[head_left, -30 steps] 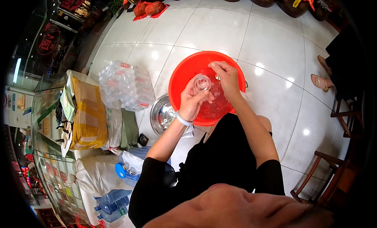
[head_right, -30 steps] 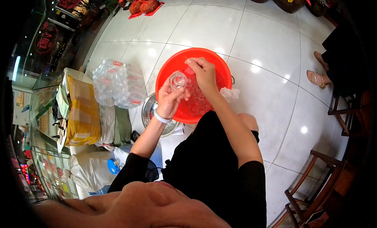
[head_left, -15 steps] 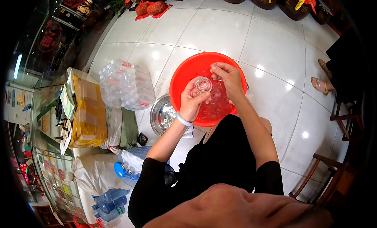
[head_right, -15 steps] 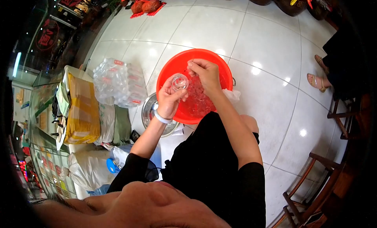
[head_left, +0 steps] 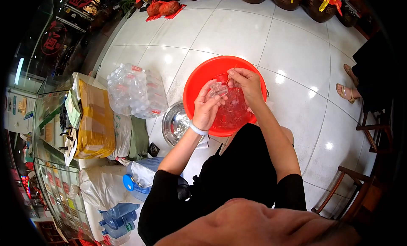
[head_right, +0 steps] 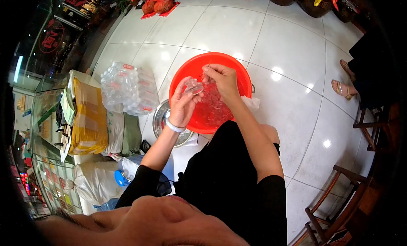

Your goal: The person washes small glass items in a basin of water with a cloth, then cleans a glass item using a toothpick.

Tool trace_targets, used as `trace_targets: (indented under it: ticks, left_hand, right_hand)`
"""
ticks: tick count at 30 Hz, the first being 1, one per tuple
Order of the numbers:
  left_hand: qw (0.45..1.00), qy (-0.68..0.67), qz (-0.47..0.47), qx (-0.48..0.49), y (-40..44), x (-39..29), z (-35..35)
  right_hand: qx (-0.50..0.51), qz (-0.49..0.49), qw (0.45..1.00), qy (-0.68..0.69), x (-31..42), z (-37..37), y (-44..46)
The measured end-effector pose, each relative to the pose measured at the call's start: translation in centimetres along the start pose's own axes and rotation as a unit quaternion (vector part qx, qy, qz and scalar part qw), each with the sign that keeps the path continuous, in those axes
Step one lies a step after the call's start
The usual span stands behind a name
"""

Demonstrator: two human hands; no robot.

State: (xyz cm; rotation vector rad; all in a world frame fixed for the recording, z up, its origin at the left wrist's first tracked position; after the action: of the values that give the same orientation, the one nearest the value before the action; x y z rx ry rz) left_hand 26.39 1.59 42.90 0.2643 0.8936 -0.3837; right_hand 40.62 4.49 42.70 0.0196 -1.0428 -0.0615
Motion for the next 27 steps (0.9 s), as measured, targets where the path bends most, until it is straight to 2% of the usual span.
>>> trace_targets:
  ticks: [2, 5, 7, 10, 12, 16, 19, 21, 24, 27]
  left_hand:
    - [1.0, -0.024, -0.01, -0.008, 0.0, 0.1, 0.0]
    - [1.0, 0.025, -0.003, -0.014, -0.1, 0.1, 0.2]
    - [0.991, 0.111, 0.071, -0.01, -0.2, -0.4, 0.8]
    - [0.986, 0.152, 0.072, 0.011, -0.3, -0.6, 0.9]
    - [0.984, 0.163, 0.075, 0.018, -0.2, -0.3, 0.2]
    - [0.976, 0.206, 0.069, 0.01, -0.1, 0.2, -0.3]
    - [0.973, 0.224, 0.063, 0.016, -0.2, 0.5, -0.4]
    - [0.973, 0.22, 0.062, 0.019, -0.1, 0.5, -0.1]
    - [0.974, 0.22, 0.051, 0.027, -0.1, 0.5, -0.1]
    - [0.973, 0.226, 0.042, 0.031, 0.0, 0.9, -0.4]
  right_hand:
    - [-0.007, -0.004, 1.0, 0.004, 0.2, 0.1, -0.1]
    - [-0.018, -0.018, 1.0, 0.003, 0.3, 0.0, -0.2]
    - [-0.023, -0.027, 0.999, -0.003, 0.5, 0.0, -0.3]
    - [-0.028, -0.029, 0.999, -0.016, 0.8, 0.2, -0.5]
    - [-0.002, -0.07, 0.997, -0.014, 1.0, 0.5, -0.6]
    - [0.023, -0.06, 0.998, -0.019, 0.8, 1.0, -0.8]
    - [0.036, -0.068, 0.994, -0.077, 0.7, 1.1, -0.9]
    - [0.057, -0.118, 0.975, -0.18, 0.7, 1.2, -1.0]
    - [0.08, -0.125, 0.958, -0.246, 0.2, 1.1, -0.9]
    - [0.098, -0.112, 0.963, -0.227, -0.2, 0.9, -0.6]
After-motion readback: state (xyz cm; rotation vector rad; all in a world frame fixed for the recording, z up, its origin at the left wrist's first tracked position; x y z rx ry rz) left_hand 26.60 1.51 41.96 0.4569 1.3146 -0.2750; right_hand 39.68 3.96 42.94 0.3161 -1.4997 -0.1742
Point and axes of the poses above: each hand's wrist, its own y-axis towards the middle knuckle, its own z-axis out of the palm, x = y × z, the point moved 4 cm from there along y, towards the middle knuckle, and after that the axes turned 5 degrees about x, right-handed, at the moved point
